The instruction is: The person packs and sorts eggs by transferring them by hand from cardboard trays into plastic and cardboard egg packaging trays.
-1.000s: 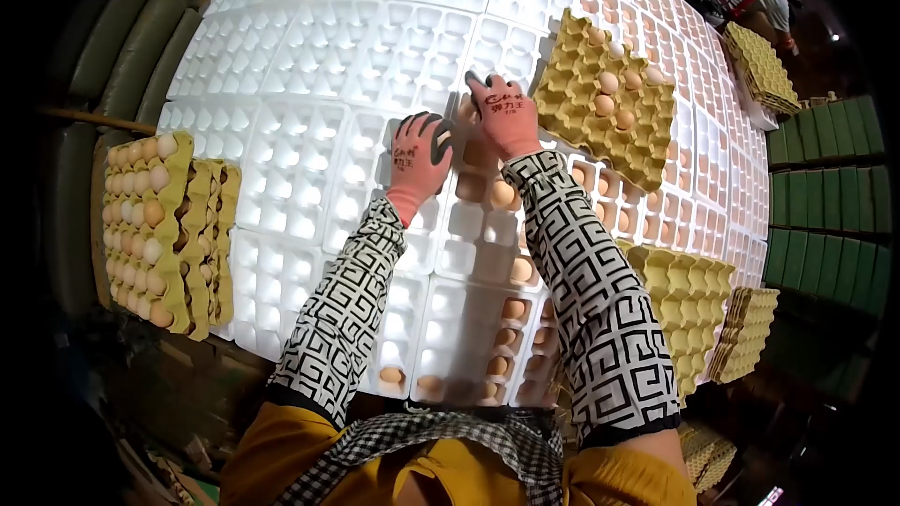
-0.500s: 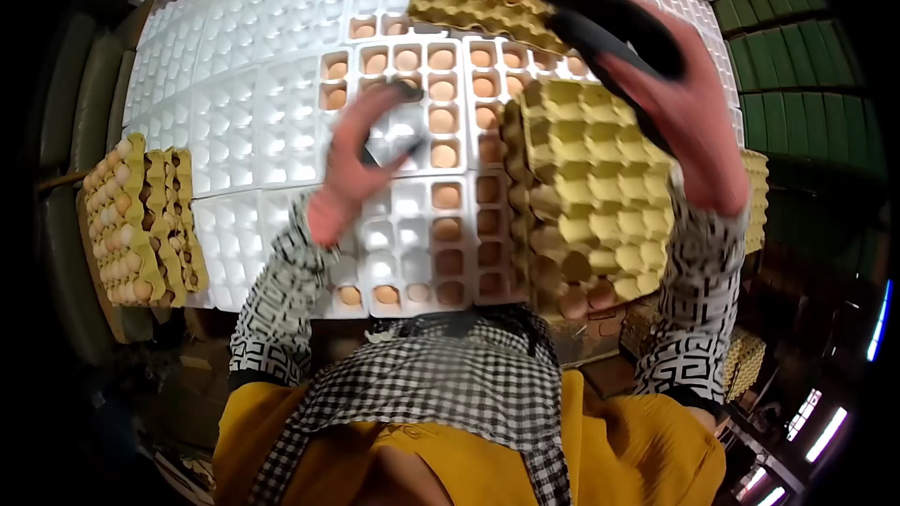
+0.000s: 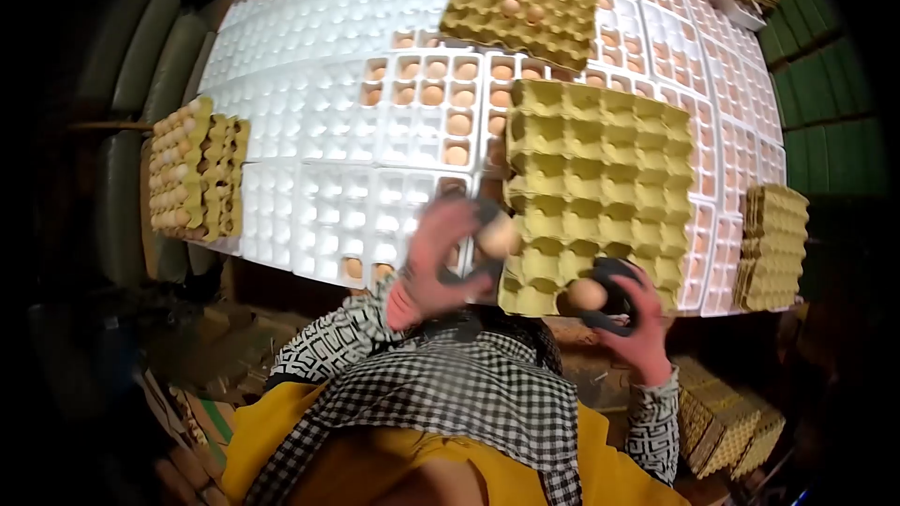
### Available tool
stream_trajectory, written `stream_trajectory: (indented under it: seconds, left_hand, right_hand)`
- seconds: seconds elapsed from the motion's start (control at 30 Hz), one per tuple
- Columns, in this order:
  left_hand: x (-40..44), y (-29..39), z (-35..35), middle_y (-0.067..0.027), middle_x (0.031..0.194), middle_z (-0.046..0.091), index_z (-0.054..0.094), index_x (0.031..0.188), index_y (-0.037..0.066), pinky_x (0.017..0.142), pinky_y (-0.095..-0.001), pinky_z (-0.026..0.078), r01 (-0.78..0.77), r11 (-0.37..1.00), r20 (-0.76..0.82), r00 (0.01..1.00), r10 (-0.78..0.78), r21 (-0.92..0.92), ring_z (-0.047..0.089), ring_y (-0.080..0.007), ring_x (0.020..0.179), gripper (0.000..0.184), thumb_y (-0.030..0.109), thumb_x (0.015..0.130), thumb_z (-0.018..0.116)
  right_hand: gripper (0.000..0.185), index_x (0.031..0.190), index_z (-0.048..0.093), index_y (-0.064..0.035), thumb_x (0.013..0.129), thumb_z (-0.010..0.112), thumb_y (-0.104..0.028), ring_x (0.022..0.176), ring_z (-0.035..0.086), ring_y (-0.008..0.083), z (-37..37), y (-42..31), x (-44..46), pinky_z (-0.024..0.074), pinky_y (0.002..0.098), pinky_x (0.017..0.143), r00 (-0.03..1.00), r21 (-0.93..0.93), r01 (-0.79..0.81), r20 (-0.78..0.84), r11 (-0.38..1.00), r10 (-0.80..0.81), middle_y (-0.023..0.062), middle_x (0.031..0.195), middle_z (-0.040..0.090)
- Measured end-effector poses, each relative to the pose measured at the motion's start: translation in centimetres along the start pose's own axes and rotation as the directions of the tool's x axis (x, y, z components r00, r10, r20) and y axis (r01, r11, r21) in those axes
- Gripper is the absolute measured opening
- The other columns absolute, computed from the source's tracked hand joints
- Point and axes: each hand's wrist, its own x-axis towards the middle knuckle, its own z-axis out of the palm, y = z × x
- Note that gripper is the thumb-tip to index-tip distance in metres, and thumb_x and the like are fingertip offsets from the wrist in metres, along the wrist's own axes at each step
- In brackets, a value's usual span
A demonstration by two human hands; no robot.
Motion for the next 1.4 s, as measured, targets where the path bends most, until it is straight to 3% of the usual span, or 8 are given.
stream_trajectory:
  seconds: [0.07, 0.2, 0.33, 0.6, 0.83, 0.97, 1.2, 1.4]
  left_hand:
    - [0.2, -6.0, -3.4, -0.0188, 0.126, 0.058, 0.054, 0.127, -0.003, 0.106, -0.0424, 0.041, 0.158, 0.969, -0.204, 0.972, -0.119, 0.188, 0.053, -0.0333, 0.123, 0.058, 0.001, 0.072, 0.071]
    - [2.4, -17.8, -8.4, -0.0148, 0.123, 0.06, 0.057, 0.127, 0.006, 0.106, -0.0442, 0.037, 0.293, 0.831, -0.206, 0.954, -0.219, 0.473, 0.053, -0.0338, 0.117, 0.051, 0.017, 0.079, 0.07]
    - [0.2, -25.3, -7.3, -0.0133, 0.142, 0.044, 0.056, 0.129, 0.011, 0.111, -0.0516, 0.027, 0.231, 0.579, -0.013, 0.935, -0.355, 0.782, 0.037, -0.0376, 0.132, 0.049, 0.022, 0.082, 0.066]
    - [0.4, -25.3, -7.7, -0.0157, 0.141, 0.042, 0.06, 0.125, 0.011, 0.109, -0.0512, 0.03, 0.292, 0.644, -0.011, 0.915, -0.404, 0.707, 0.037, -0.0392, 0.131, 0.045, 0.022, 0.082, 0.066]
    - [0.0, -23.1, -7.2, -0.0188, 0.127, 0.056, 0.064, 0.119, 0.007, 0.107, -0.0514, 0.034, 0.269, 0.82, -0.137, 0.963, -0.231, 0.505, 0.045, -0.0418, 0.122, 0.039, 0.017, 0.082, 0.069]
    - [2.7, -15.1, -3.1, -0.0179, 0.127, 0.057, 0.059, 0.124, 0.003, 0.104, -0.042, 0.038, 0.31, 0.95, 0.039, 0.949, -0.312, 0.042, 0.051, -0.0354, 0.12, 0.042, 0.009, 0.083, 0.066]
    - [6.6, -4.8, 5.4, -0.0193, 0.147, 0.041, 0.034, 0.146, -0.001, 0.115, -0.0399, 0.028, 0.47, 0.818, 0.272, 0.878, -0.394, -0.331, 0.04, -0.0318, 0.136, 0.06, 0.012, 0.092, 0.056]
    - [5.0, -2.3, 10.4, -0.0217, 0.147, 0.034, 0.044, 0.141, 0.004, 0.114, -0.0419, 0.029, 0.31, 0.882, 0.08, 0.93, -0.359, 0.354, 0.033, -0.0387, 0.137, 0.061, 0.007, 0.084, 0.066]
  right_hand:
    - [0.056, 0.127, 0.055, 0.0024, 0.077, 0.075, -0.01, 0.118, 0.057, 0.029, -0.1, -2.5, 1.7, 0.0448, 0.0388, 0.101, 0.973, 0.713, -0.067, -0.109, 0.697, 0.205, 0.0163, 0.127, 0.06]
    - [0.051, 0.132, 0.051, 0.0058, 0.083, 0.064, -0.001, 0.116, 0.058, 0.0221, 0.9, -8.9, 11.0, 0.0489, 0.0338, 0.096, 0.985, 0.475, -0.162, 0.022, 0.865, 0.173, 0.0147, 0.127, 0.059]
    - [0.055, 0.132, 0.047, -0.0047, 0.082, 0.069, -0.012, 0.101, 0.064, 0.031, 9.4, -10.6, 22.7, 0.0496, 0.0388, 0.093, 0.947, -0.125, 0.22, 0.265, 0.967, -0.181, 0.0151, 0.11, 0.062]
    - [0.052, 0.138, 0.042, 0.0002, 0.089, 0.051, -0.015, 0.102, 0.063, 0.0327, 21.3, -6.4, 31.4, 0.0498, 0.0424, 0.083, 0.888, -0.545, 0.226, 0.456, 0.807, 0.06, 0.0205, 0.11, 0.063]
    - [0.072, 0.139, 0.051, -0.0195, 0.075, 0.081, -0.037, 0.13, 0.046, 0.0316, -0.6, -13.6, 15.9, 0.0377, 0.0463, 0.108, 0.972, -0.345, 0.203, 0.182, 0.916, -0.147, 0.014, 0.14, 0.049]
    - [0.079, 0.148, 0.036, -0.0147, 0.082, 0.071, -0.038, 0.137, 0.033, 0.0479, -0.6, -8.3, 3.8, 0.0203, 0.0603, 0.115, 0.788, -0.802, 0.277, 0.505, 0.529, 0.352, 0.0249, 0.152, 0.031]
    - [0.052, 0.123, 0.06, -0.0168, 0.072, 0.069, -0.018, 0.118, 0.05, 0.035, -6.4, -2.9, -0.9, 0.0405, 0.0487, 0.098, 0.984, -0.694, 0.138, 0.018, 0.706, -0.175, 0.0111, 0.13, 0.053]
    - [0.06, 0.117, 0.064, -0.0096, 0.059, 0.061, 0.004, 0.116, 0.05, 0.0403, -26.2, 13.0, -10.4, 0.0402, 0.0492, 0.096, 0.814, -0.799, -0.314, -0.504, 0.513, -0.287, 0.015, 0.127, 0.058]
